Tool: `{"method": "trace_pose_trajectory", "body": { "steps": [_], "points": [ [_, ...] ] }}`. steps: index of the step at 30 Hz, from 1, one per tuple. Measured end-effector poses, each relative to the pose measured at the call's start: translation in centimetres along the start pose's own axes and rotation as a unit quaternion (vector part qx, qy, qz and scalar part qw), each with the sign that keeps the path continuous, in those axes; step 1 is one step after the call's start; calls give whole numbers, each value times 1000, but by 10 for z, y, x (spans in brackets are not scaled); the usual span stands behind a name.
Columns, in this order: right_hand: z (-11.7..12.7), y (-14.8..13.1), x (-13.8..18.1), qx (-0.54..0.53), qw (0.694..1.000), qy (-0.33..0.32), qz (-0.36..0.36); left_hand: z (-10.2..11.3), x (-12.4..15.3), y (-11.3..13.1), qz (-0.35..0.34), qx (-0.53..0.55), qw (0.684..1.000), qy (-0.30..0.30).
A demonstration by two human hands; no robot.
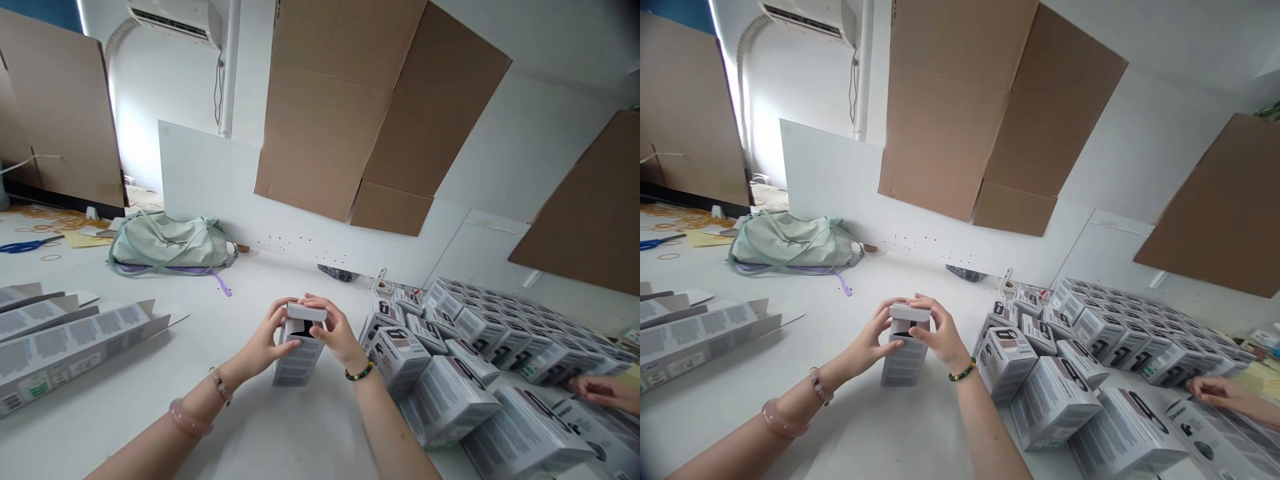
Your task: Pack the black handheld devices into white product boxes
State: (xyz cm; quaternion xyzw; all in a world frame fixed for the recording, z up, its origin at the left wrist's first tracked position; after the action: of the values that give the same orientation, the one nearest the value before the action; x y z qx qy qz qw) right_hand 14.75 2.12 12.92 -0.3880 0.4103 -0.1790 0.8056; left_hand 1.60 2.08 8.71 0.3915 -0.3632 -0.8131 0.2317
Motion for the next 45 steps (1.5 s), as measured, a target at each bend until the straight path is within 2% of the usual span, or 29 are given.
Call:
{"method": "trace_pose_trajectory", "body": {
  "steps": [4, 7, 12, 16, 19, 22, 25, 26, 28, 31, 34, 36, 40, 43, 45],
  "points": [
    [1, -7, 7, 59, 998, 21, 15, 0, 2, -3, -33, 52, 998, 30],
    [0, -14, 7, 80, 997, -2, 19, -1, 3, -3, -36, 49, 998, 28],
    [-1, -19, 5, 111, 993, -37, 18, 0, 2, 0, -13, 9, 1000, 13],
    [-8, -15, 13, 186, 982, -5, 28, 2, 4, -5, 4, -2, 1000, 26],
    [-14, -11, 22, 220, 975, -1, 25, -2, 5, -17, -6, -10, 999, 34],
    [-17, -19, 32, 287, 958, -1, 13, -16, 5, -36, -25, 1, 1000, 18],
    [-20, -40, 45, 339, 938, 63, 38, -29, 4, -69, 32, 50, 998, 2],
    [-25, -44, 49, 339, 936, 75, 55, -29, 3, -79, 52, 55, 997, 14],
    [-43, -40, 55, 319, 942, 57, 81, -18, -2, -95, 79, 37, 994, 66],
    [-67, -11, 58, 278, 958, 5, 67, 1, -21, -113, 100, -1, 987, 125],
    [-76, 27, 59, 249, 968, -25, -15, 1, -59, -128, 99, -3, 988, 118],
    [-78, 42, 60, 243, 967, -48, -62, -13, -89, -136, 95, 7, 990, 99],
    [-71, 53, 66, 246, 963, -55, -100, -59, -139, -147, 105, 25, 994, 31],
    [-66, 60, 70, 243, 961, -58, -123, -83, -156, -151, 131, 20, 990, -52],
    [-63, 65, 70, 238, 960, -58, -136, -84, -155, -152, 156, 5, 983, -93]
  ]
}}
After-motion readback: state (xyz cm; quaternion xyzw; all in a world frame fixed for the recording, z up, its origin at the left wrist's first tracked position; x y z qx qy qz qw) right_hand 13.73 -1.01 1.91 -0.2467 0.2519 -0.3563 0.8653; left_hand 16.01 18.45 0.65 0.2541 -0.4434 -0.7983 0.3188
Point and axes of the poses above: each hand's wrist, its own x-axis away from the middle knuckle, its own z-axis out of the back of the hand, y = z × x, the point moved 8 cm from there along -x, towards the middle knuckle, and after that the axes turned 15 degrees about -y, right-handed, at the moved point
